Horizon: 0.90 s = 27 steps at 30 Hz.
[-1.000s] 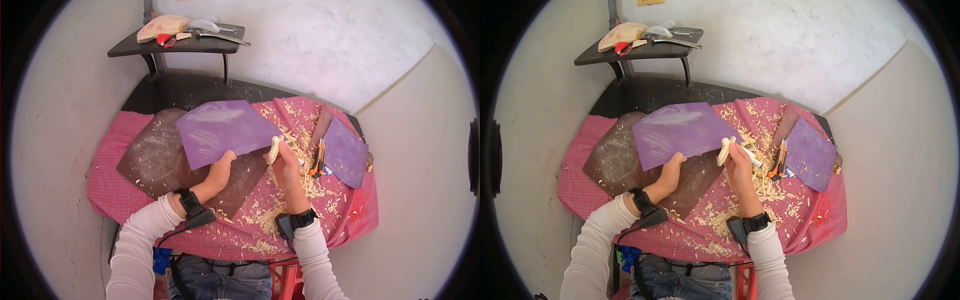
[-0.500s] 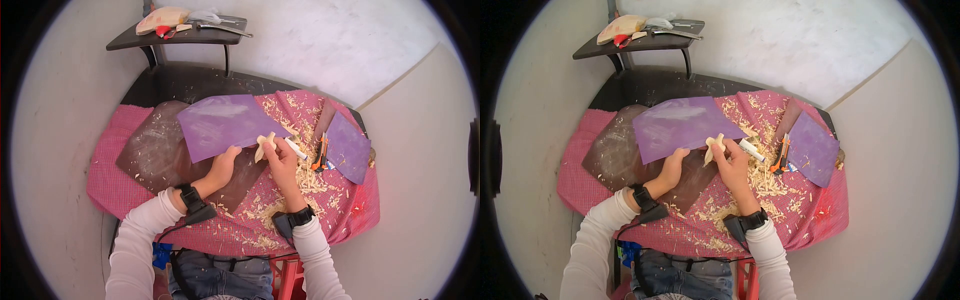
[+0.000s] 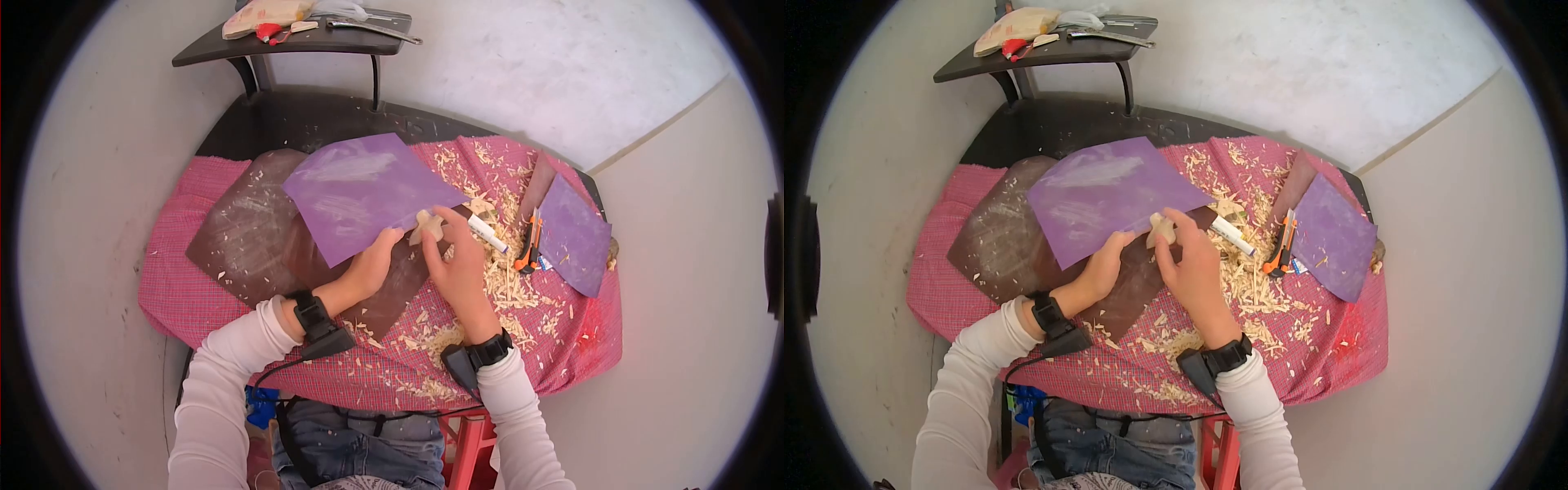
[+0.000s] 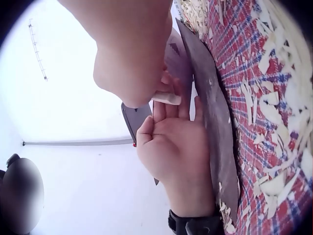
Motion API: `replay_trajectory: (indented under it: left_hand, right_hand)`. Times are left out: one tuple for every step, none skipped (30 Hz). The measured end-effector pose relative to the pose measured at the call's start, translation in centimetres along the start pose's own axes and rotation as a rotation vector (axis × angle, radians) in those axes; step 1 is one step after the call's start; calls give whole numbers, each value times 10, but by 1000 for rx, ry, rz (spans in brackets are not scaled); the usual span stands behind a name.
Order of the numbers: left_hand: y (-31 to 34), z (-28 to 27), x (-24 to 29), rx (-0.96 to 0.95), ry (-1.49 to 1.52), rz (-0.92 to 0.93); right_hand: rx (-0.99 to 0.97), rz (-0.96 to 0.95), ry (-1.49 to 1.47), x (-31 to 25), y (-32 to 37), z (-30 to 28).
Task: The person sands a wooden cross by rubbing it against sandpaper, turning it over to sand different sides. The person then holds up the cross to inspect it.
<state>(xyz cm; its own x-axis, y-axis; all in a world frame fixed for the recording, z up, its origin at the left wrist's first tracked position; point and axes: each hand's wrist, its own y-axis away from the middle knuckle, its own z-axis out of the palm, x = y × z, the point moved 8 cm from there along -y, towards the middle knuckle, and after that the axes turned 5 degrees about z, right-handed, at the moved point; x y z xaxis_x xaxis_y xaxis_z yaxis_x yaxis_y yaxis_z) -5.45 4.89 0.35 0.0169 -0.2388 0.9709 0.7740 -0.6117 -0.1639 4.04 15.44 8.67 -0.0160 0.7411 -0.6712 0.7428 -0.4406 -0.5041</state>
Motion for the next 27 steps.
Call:
replay_trajectory:
  left_hand:
    - [0, 0, 2, 2, -20, 9]
    - [-1, 0, 4, 3, -39, 20]
    - [-2, 1, 3, -1, -47, 39]
    - [-3, 0, -1, -5, -56, 56]
    - [-4, -1, -1, -7, -65, 76]
    - [-4, -2, -2, -14, -83, 58]
    - [-3, -3, -2, -20, -102, 36]
    - [-1, -3, -2, -28, -123, 10]
    - [0, -3, 1, -17, -113, 12]
    - [0, 0, 6, -9, -101, 16]
    - [0, 3, 9, 0, -86, 23]
    - [0, 5, 7, -14, -73, 22]
    - [0, 6, 4, -25, -60, 22]
    - [0, 6, 3, -32, -49, 25]
    - [0, 5, 4, -42, -77, 5]
    - [2, 3, 7, -52, -108, -17]
    - [4, 2, 8, -63, -142, -42]
    - [2, -2, 6, -41, -127, -40]
    - [-1, -4, 2, -24, -112, -40]
    - [-3, -5, 0, -8, -93, -37]
    - [-2, -5, 0, 7, -114, -27]
    - [-1, -6, 1, 25, -136, -14]
    - [-1, -8, 2, 47, -159, -2]
    - [-2, -12, -1, 79, -153, 8]
    - [-5, -17, -5, 109, -149, 19]
    - [-7, -21, -8, 138, -147, 31]
    - [-8, -23, -7, 152, -145, -7]
  right_hand:
    - [39, 29, -9, 6, -3, -2]
    - [79, 56, -18, 10, -4, -6]
    - [62, 31, -30, 9, -3, -5]
    - [45, 7, -42, 7, -1, -4]
    - [28, -20, -56, 4, 1, -2]
    - [10, -52, -72, 1, 2, 2]
    - [-40, -74, -26, -7, 6, 9]
    - [-29, -64, -12, -6, 4, 8]
    - [-15, -50, 3, -4, 2, 6]
    - [3, -35, 22, -2, -1, 3]
    - [32, 25, -12, 10, -4, -3]
    - [29, 50, -49, 12, -3, -4]
    - [24, 73, -86, 13, -2, -3]
    - [18, 92, -127, 13, -1, -1]
    - [4, -23, -98, 0, 3, 5]
    - [-9, -135, -73, -12, 8, 11]
    - [24, -160, -56, -13, 7, 11]
    - [61, -182, -37, -13, 5, 9]
    - [62, -20, -27, 2, -1, 6]
    - [63, 139, -14, 19, -8, -3]
    - [64, 291, 2, 35, -12, -11]
    - [68, 283, -211, 43, -13, -12]
    - [67, 273, -427, 58, -12, -8]
    - [65, 266, -644, 61, -12, -6]
    - [41, 248, -715, 60, -13, -3]
    - [3, 266, -756, 62, -13, 2]
    - [-36, 283, -796, 65, -13, 7]
